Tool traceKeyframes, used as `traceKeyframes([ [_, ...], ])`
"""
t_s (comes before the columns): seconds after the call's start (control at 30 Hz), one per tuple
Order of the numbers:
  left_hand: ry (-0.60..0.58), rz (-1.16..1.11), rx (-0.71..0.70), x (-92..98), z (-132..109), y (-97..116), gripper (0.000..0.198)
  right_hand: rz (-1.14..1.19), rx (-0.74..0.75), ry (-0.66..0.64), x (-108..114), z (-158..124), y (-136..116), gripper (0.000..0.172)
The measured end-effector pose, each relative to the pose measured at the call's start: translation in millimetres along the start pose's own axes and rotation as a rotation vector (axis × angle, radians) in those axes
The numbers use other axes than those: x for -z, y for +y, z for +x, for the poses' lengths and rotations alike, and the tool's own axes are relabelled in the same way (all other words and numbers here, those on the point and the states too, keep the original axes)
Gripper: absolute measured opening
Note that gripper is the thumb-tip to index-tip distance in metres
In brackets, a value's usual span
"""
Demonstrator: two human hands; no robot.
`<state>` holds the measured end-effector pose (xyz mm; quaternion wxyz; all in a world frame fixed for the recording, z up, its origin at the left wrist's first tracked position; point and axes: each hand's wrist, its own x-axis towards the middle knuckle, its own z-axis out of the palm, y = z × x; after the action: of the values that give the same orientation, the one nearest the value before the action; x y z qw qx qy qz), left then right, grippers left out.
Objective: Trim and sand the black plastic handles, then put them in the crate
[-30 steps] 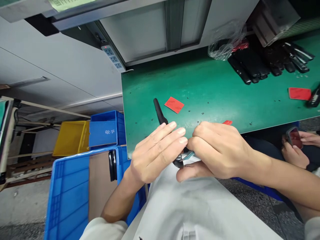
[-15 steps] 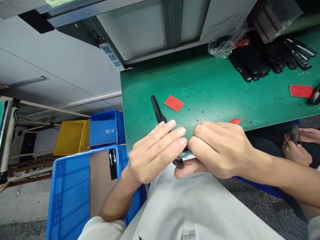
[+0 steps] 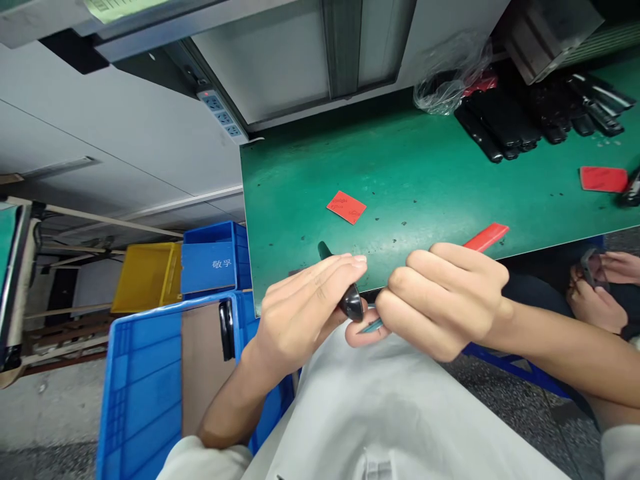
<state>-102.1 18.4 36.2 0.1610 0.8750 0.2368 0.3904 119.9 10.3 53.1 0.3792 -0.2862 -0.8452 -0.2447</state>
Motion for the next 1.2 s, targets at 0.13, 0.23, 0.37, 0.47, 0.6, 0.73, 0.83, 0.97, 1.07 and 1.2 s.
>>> traceKeyframes([
  [0.13,-0.023,0.007,0.052,-0.5,-3.6,3.4,0.058,0.008,-0.060,0.033,-2.0,0.0,1.6,0.055],
  [0.23,-0.018,0.001,0.049,-1.5,-3.5,4.8,0.059,0.053,-0.100,-0.009,0.6,-1.4,4.0,0.054],
  [0.37,-0.004,0.019,0.034,-2.2,0.0,6.4,0.057,0.087,-0.184,-0.118,6.1,-1.2,6.0,0.056],
  [0.47,-0.004,0.024,0.021,-1.6,2.1,7.1,0.053,0.061,-0.199,-0.175,9.3,0.6,6.0,0.057],
  [0.6,-0.025,0.025,0.018,-0.8,2.8,7.7,0.050,0.040,-0.194,-0.190,9.7,-0.8,5.1,0.057],
  [0.73,-0.056,0.053,0.073,1.1,3.1,11.7,0.047,0.023,-0.135,-0.123,7.0,-4.2,5.1,0.053],
  [0.83,-0.100,0.058,0.154,3.6,4.8,16.8,0.045,0.001,-0.042,-0.033,4.8,-3.5,5.6,0.052],
  [0.97,-0.106,0.020,0.232,5.5,7.3,22.2,0.046,-0.014,-0.025,-0.004,2.6,-1.5,6.6,0.044],
  [1.07,-0.109,-0.016,0.253,5.5,6.4,24.1,0.055,0.002,-0.047,0.024,0.9,-2.5,7.7,0.042],
  [1.2,-0.131,-0.038,0.297,5.6,2.5,24.7,0.059,0.093,-0.179,-0.015,-0.3,-5.3,7.9,0.043],
])
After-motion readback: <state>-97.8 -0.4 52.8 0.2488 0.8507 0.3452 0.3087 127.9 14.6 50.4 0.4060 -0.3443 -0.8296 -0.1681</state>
